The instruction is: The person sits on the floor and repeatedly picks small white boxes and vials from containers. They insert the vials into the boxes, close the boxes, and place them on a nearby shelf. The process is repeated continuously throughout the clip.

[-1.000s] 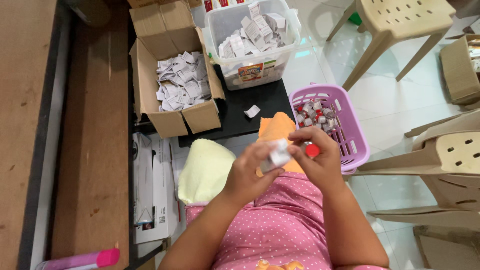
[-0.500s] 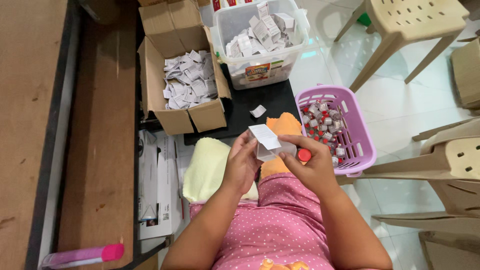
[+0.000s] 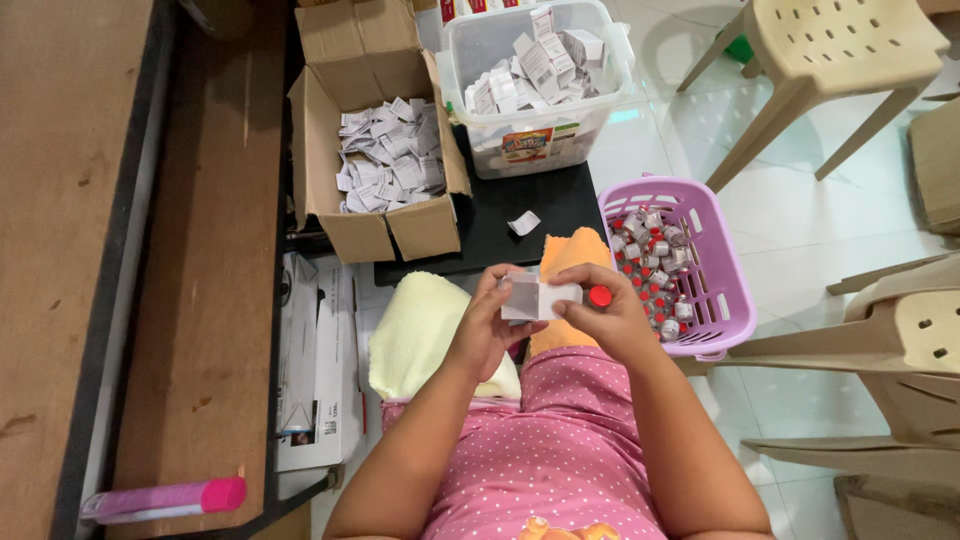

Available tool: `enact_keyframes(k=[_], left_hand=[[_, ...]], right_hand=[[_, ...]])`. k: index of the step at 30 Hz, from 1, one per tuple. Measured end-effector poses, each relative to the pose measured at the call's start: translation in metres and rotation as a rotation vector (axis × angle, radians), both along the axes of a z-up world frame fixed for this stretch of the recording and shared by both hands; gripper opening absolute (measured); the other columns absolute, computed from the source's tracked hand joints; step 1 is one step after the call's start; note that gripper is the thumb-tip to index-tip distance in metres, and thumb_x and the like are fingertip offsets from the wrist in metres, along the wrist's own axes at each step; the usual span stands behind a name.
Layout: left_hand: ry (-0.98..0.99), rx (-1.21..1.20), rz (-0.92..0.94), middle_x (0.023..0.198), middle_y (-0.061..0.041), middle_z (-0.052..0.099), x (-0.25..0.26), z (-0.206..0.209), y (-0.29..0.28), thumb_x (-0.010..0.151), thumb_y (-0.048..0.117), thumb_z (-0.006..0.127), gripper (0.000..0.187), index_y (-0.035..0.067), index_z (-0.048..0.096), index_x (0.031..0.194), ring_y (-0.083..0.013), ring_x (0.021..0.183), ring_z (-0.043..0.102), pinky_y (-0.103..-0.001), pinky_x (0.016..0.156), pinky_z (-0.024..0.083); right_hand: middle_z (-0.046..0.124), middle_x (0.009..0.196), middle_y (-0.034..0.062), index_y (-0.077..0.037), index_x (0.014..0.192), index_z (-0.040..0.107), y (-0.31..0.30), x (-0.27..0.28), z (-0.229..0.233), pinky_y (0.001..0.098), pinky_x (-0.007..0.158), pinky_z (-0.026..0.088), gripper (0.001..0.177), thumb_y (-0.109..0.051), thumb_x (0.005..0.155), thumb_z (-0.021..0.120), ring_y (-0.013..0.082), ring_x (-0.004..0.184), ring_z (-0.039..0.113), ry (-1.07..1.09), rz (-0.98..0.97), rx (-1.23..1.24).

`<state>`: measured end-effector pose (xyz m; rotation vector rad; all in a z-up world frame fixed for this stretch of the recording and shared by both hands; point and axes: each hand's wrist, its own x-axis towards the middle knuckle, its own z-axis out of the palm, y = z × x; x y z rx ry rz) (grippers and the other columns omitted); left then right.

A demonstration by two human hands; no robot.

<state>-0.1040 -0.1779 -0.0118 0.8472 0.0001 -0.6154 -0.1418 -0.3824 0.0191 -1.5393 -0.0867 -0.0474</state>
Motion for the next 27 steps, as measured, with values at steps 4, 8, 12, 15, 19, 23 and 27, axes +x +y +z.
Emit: enact_keyframes(k=[4,8,12,15,19,23,27], left_hand=[[0.047,0.124,0.092,0.120,-0.006,0.060,0.004,-0.021,-0.003,0.102,0.042,0.049,0.029,0.016,0.049,0.116,-0.0190,0.107,0.064,-0.039,0.086,0.059],[-0.101,0.356,0.343,0.113,-0.005,0.053,0.017,-0.054,-0.003,0.106,0.041,0.053,0.031,0.013,0.049,0.119,-0.0156,0.103,0.054,-0.036,0.088,0.049],[-0.206,0.697,0.529,0.111,-0.004,0.056,0.024,-0.081,-0.003,0.105,0.043,0.052,0.035,0.011,0.055,0.119,-0.0176,0.101,0.053,-0.033,0.090,0.044],[-0.197,0.695,0.562,0.116,-0.006,0.057,0.027,-0.094,-0.005,0.106,0.044,0.052,0.038,0.008,0.056,0.118,-0.0192,0.105,0.053,-0.033,0.094,0.044],[0.186,0.323,0.502,0.118,-0.005,0.062,0.037,-0.114,-0.004,0.100,0.048,0.046,0.040,0.017,0.055,0.125,-0.0184,0.105,0.060,-0.036,0.089,0.048],[0.462,0.085,0.438,0.118,-0.006,0.066,0.065,-0.143,-0.007,0.101,0.049,0.045,0.047,0.012,0.058,0.125,-0.0205,0.106,0.064,-0.040,0.090,0.052],[0.287,0.014,0.430,0.104,-0.007,0.061,0.124,-0.168,-0.031,0.110,0.050,0.051,0.042,0.009,0.059,0.118,-0.0202,0.088,0.058,-0.041,0.078,0.052]], right_hand=[[0.062,0.089,0.0049,-0.003,0.117,0.075,0.011,0.004,-0.002,0.0274,0.073,0.047,0.030,-0.005,0.087,0.081,0.0094,0.081,0.055,0.014,-0.024,-0.196],[0.065,0.106,0.0100,-0.010,0.121,0.070,0.025,0.000,0.012,0.0310,0.068,0.055,0.040,-0.013,0.083,0.081,0.0162,0.078,0.065,-0.301,-0.265,-0.604],[0.065,0.090,0.0091,-0.017,0.120,0.075,0.041,-0.003,0.017,0.0367,0.065,0.052,0.042,-0.019,0.079,0.084,0.0241,0.073,0.064,-0.402,-0.208,-0.836],[0.065,0.083,0.0069,-0.018,0.117,0.077,0.057,0.005,0.003,0.0397,0.063,0.052,0.040,-0.020,0.078,0.085,0.0268,0.071,0.064,-0.374,-0.130,-0.923],[0.068,0.095,0.0055,-0.014,0.098,0.072,0.065,0.022,-0.029,0.0390,0.072,0.055,0.029,-0.009,0.070,0.079,0.0287,0.087,0.068,-0.500,-0.224,-0.863],[0.071,0.112,0.0098,-0.011,0.098,0.071,0.059,0.045,-0.061,0.0379,0.075,0.056,0.031,-0.006,0.069,0.080,0.0299,0.092,0.070,-0.479,-0.270,-0.740],[0.073,0.106,0.0118,-0.007,0.107,0.070,0.045,0.099,-0.088,0.0355,0.080,0.057,0.038,-0.009,0.071,0.084,0.0290,0.093,0.072,-0.340,-0.323,-0.571]])
